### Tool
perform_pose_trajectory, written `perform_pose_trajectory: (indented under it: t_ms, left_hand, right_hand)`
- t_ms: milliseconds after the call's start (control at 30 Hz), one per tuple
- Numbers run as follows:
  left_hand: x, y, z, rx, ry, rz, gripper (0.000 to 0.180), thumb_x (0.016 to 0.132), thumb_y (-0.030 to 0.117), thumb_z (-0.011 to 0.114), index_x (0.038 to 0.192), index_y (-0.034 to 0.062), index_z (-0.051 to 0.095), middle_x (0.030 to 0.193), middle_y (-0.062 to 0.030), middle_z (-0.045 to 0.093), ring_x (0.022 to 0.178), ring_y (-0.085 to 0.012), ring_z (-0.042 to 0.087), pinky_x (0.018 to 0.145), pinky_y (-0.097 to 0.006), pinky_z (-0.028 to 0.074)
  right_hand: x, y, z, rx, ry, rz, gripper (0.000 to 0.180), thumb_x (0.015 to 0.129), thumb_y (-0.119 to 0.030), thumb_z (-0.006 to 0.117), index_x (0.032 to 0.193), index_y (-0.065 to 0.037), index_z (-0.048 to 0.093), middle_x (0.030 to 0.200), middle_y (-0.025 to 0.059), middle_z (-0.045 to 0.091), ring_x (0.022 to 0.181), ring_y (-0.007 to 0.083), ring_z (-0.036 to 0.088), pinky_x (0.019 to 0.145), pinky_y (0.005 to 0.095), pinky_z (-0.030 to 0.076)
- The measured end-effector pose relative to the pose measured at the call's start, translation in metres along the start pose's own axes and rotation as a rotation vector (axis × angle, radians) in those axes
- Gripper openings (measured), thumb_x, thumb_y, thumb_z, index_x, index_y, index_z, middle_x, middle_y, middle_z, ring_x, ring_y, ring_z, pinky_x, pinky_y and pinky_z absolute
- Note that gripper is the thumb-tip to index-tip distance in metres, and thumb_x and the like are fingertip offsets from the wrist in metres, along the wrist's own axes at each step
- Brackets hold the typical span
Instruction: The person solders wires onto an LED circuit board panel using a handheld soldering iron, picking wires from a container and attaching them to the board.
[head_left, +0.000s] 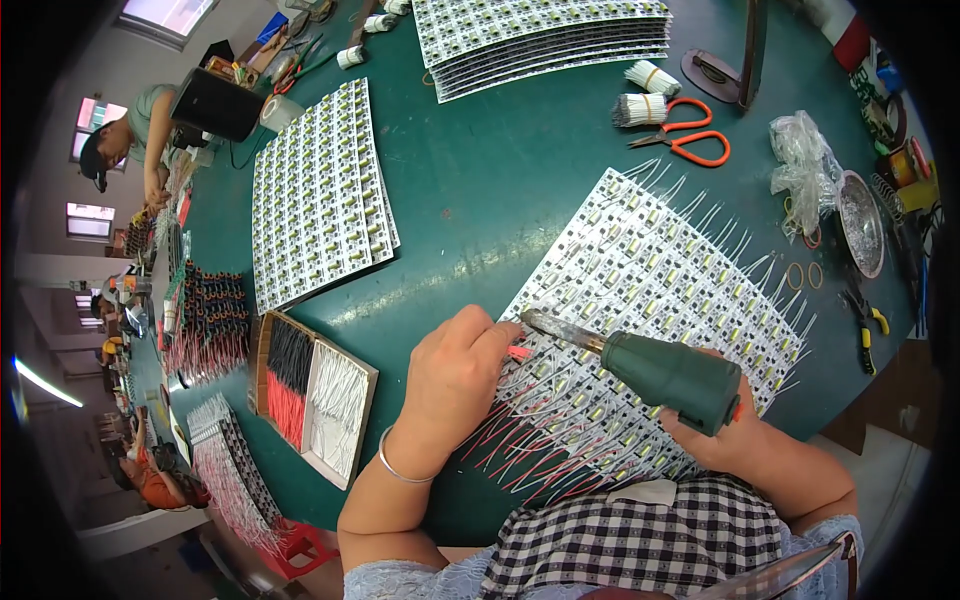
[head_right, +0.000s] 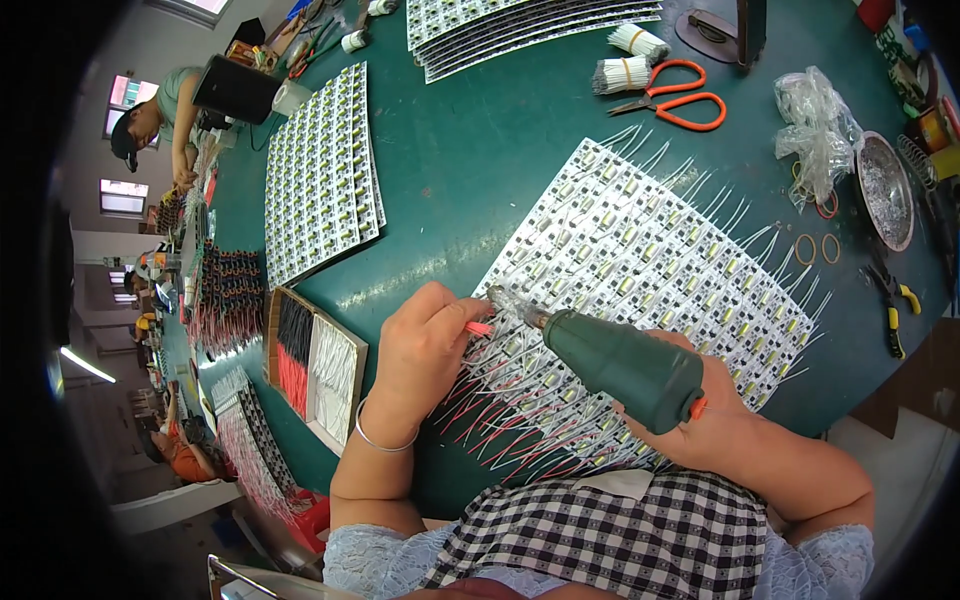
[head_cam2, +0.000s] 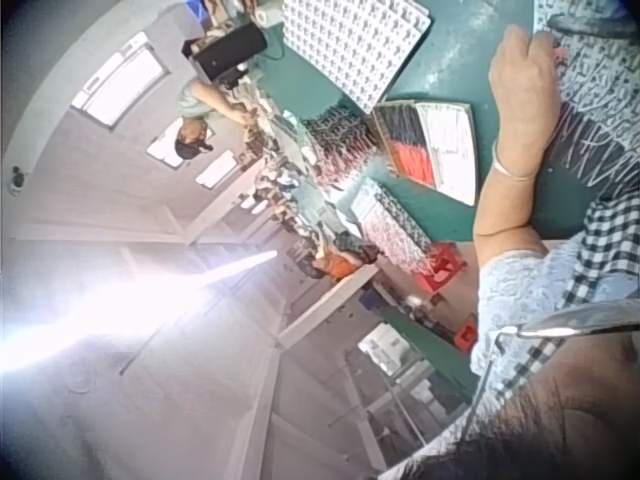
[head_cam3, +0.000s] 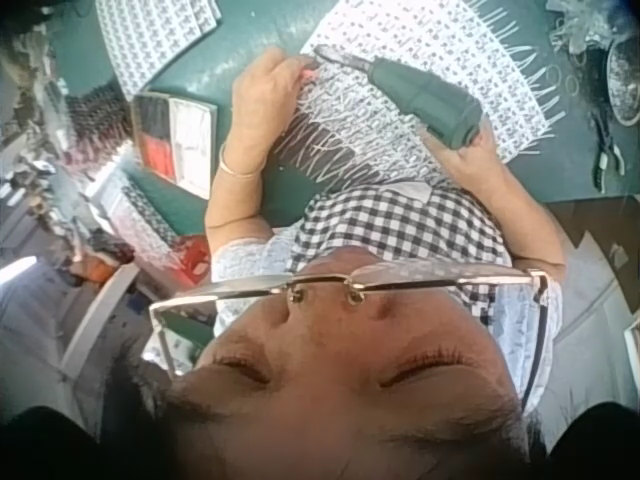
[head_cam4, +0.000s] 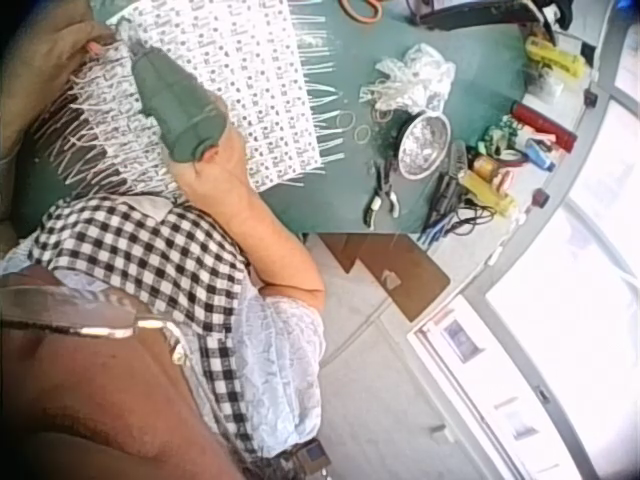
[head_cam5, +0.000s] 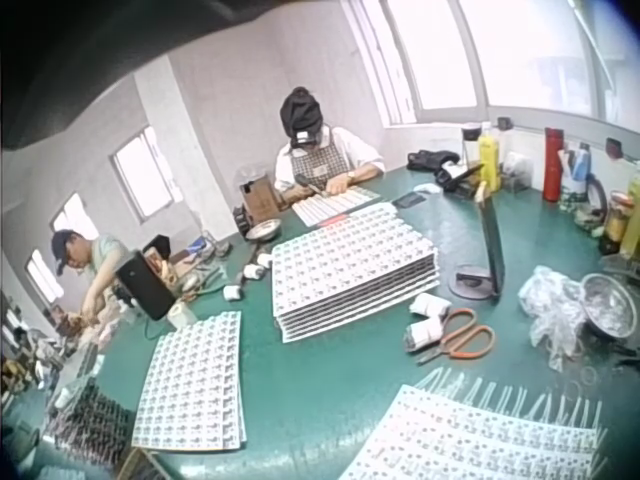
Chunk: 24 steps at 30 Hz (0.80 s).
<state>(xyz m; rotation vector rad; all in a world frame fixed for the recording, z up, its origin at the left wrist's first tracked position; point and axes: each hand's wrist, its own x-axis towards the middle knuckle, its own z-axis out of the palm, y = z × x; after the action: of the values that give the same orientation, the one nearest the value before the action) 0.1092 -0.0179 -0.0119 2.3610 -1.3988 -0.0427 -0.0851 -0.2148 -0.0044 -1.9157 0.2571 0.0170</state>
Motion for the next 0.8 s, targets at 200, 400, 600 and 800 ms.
perform_pose_trajectory:
  t_ms: [200, 400, 600, 800]
  left_hand:
    - [0.001, 0.001, -0.001, 0.027, -0.043, -0.005, 0.022, 0.064, 0.000, 0.066, 0.083, 0.0099, 0.067, 0.069, -0.0045, 0.050, 0.062, -0.0221, 0.055, 0.054, -0.032, 0.045]
    - [0.002, 0.003, -0.004, 0.034, -0.055, -0.004, 0.022, 0.064, -0.001, 0.066, 0.083, 0.0094, 0.067, 0.069, -0.0047, 0.050, 0.062, -0.0221, 0.055, 0.054, -0.032, 0.045]
    - [-0.008, 0.002, -0.017, -0.037, -0.032, -0.069, 0.021, 0.066, -0.002, 0.065, 0.084, 0.0085, 0.066, 0.072, -0.0066, 0.054, 0.062, -0.0224, 0.055, 0.053, -0.031, 0.045]
    - [-0.012, 0.016, -0.047, 0.024, 0.284, -0.092, 0.031, 0.063, -0.005, 0.064, 0.091, 0.0074, 0.066, 0.073, -0.0067, 0.054, 0.059, -0.0214, 0.054, 0.051, -0.032, 0.044]
  right_hand:
    - [-0.012, 0.006, 0.003, 0.341, 0.135, 0.214, 0.031, 0.072, -0.008, 0.067, 0.102, -0.001, 0.059, 0.091, 0.0125, 0.062, 0.084, 0.0273, 0.061, 0.077, 0.0346, 0.047]
    - [-0.011, 0.003, 0.000, 0.297, 0.155, 0.155, 0.025, 0.071, -0.003, 0.066, 0.096, -0.001, 0.061, 0.089, 0.0107, 0.061, 0.081, 0.0273, 0.060, 0.077, 0.0366, 0.046]
    - [-0.018, 0.009, -0.005, 0.318, 0.151, 0.100, 0.026, 0.073, -0.001, 0.063, 0.098, 0.001, 0.060, 0.088, 0.0104, 0.061, 0.080, 0.0224, 0.063, 0.072, 0.0333, 0.049]
    - [-0.032, 0.016, -0.013, 0.376, 0.153, 0.075, 0.041, 0.088, -0.023, 0.055, 0.120, 0.002, 0.049, 0.107, 0.0135, 0.057, 0.064, 0.0153, 0.059, 0.056, 0.0274, 0.049]
